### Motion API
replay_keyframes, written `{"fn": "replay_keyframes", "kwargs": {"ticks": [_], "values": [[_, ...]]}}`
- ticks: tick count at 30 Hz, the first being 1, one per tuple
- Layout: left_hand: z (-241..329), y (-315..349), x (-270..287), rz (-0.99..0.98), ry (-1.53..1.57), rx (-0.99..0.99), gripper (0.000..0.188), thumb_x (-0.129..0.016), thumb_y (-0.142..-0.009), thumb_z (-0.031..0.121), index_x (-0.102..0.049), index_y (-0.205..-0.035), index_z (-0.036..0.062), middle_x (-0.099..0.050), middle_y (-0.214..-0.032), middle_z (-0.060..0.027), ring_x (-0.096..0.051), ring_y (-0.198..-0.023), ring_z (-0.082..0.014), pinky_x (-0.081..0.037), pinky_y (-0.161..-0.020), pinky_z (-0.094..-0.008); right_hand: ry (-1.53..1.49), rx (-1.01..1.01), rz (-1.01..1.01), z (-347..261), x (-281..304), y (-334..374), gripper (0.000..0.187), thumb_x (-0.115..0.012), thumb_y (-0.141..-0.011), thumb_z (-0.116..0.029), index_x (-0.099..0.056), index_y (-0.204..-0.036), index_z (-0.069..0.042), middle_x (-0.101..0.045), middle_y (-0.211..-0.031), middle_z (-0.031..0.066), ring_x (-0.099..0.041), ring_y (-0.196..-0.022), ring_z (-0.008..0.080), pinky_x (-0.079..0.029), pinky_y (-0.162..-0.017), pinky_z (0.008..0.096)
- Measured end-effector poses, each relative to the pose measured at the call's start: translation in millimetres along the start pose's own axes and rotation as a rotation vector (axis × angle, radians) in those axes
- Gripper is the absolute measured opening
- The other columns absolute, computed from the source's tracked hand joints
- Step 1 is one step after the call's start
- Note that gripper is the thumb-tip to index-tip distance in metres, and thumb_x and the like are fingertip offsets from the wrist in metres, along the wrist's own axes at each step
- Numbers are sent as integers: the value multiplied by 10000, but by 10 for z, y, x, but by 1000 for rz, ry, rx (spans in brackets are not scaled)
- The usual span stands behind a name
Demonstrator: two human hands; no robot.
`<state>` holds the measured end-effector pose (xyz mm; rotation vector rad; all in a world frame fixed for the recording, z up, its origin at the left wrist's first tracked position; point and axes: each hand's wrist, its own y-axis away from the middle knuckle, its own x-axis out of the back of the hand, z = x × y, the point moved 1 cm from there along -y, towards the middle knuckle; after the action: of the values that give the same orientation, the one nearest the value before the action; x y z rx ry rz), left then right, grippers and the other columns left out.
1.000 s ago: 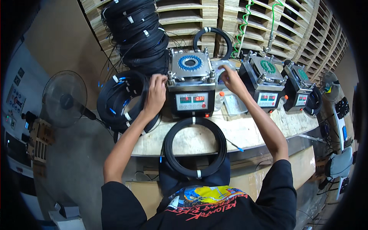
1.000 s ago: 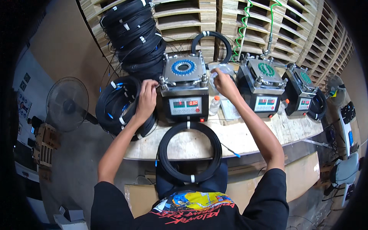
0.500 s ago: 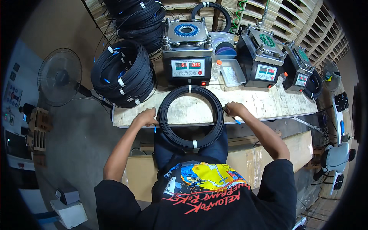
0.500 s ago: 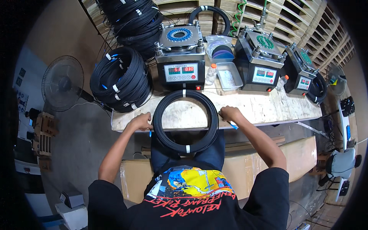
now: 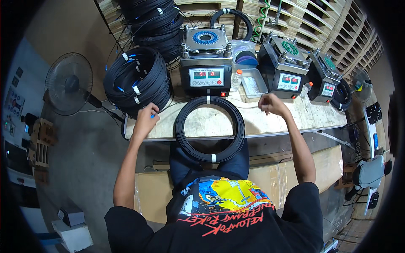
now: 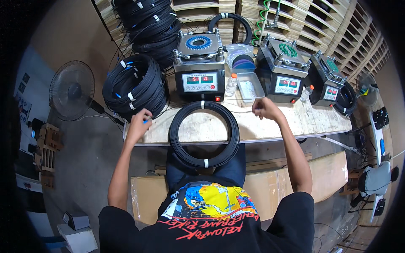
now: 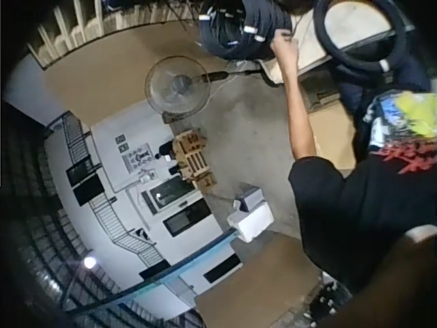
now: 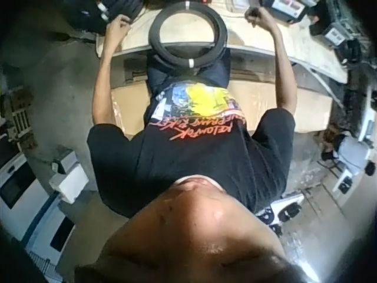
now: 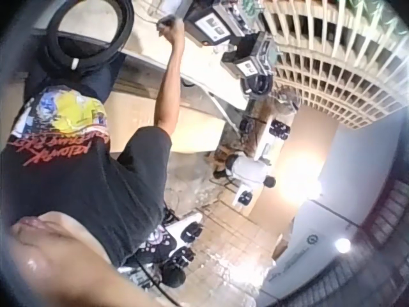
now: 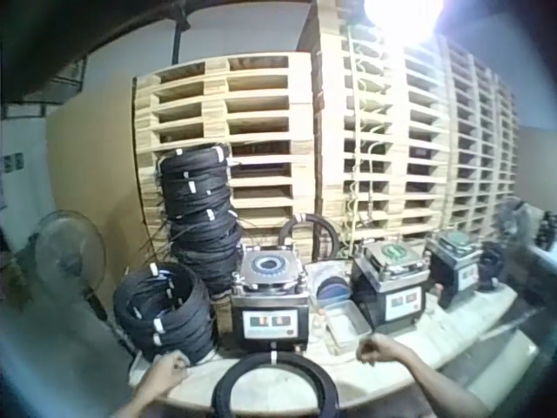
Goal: The person operates a cable processing machine, loading a coil of black cable and securing it with a metal clamp. They then attach a blue connector to the cable end and place the finished coil onto a stack. The process is repeated with a second coil.
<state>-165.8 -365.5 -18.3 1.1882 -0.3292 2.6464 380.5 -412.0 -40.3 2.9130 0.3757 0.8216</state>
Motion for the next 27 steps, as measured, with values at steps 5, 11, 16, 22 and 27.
{"fn": "replay_keyframes", "kwargs": {"ticks": [5,11,16,22,27], "values": [[379,-259,95,44,527,-39,139,-686,-934,71,-681,-1039,-20,-731,-833,-44,-667,-750,-67,-522,-670,-222,-120,107,446,-547,246,-182,58,-670,-874,19,-646,-926,24,-646,-723,35,-579,-591,67,-483,-491,243],[945,-585,-217,229,422,-361,122,-755,-899,92,-784,-996,24,-701,-903,-26,-640,-801,-67,-495,-687,-192,-255,368,279,-1128,-293,-428,271,-720,-906,-37,-694,-1165,37,-714,-898,74,-673,-809,102,-564,-690,249],[1299,-700,-589,128,705,-331,220,-787,-858,58,-761,-1073,24,-720,-868,-52,-675,-797,-79,-541,-719,-225,-487,325,278,-1287,-900,-617,295,-737,-910,-56,-679,-1163,83,-725,-974,96,-679,-824,117,-576,-727,268],[1517,-736,-737,-1,719,-288,501,-815,-834,41,-641,-1304,38,-722,-864,-20,-643,-813,-50,-535,-769,-219,-683,338,316,-1310,-1256,-618,271,-735,-920,-85,-690,-1120,93,-735,-870,92,-675,-778,111,-554,-695,257],[1462,-810,-778,-103,840,-279,537,-823,-836,86,-622,-1334,70,-726,-847,-21,-662,-805,-54,-553,-769,-219,-783,295,252,-1329,-1274,-588,257,-728,-928,-97,-703,-1109,82,-739,-890,89,-675,-781,109,-554,-709,253]]}}
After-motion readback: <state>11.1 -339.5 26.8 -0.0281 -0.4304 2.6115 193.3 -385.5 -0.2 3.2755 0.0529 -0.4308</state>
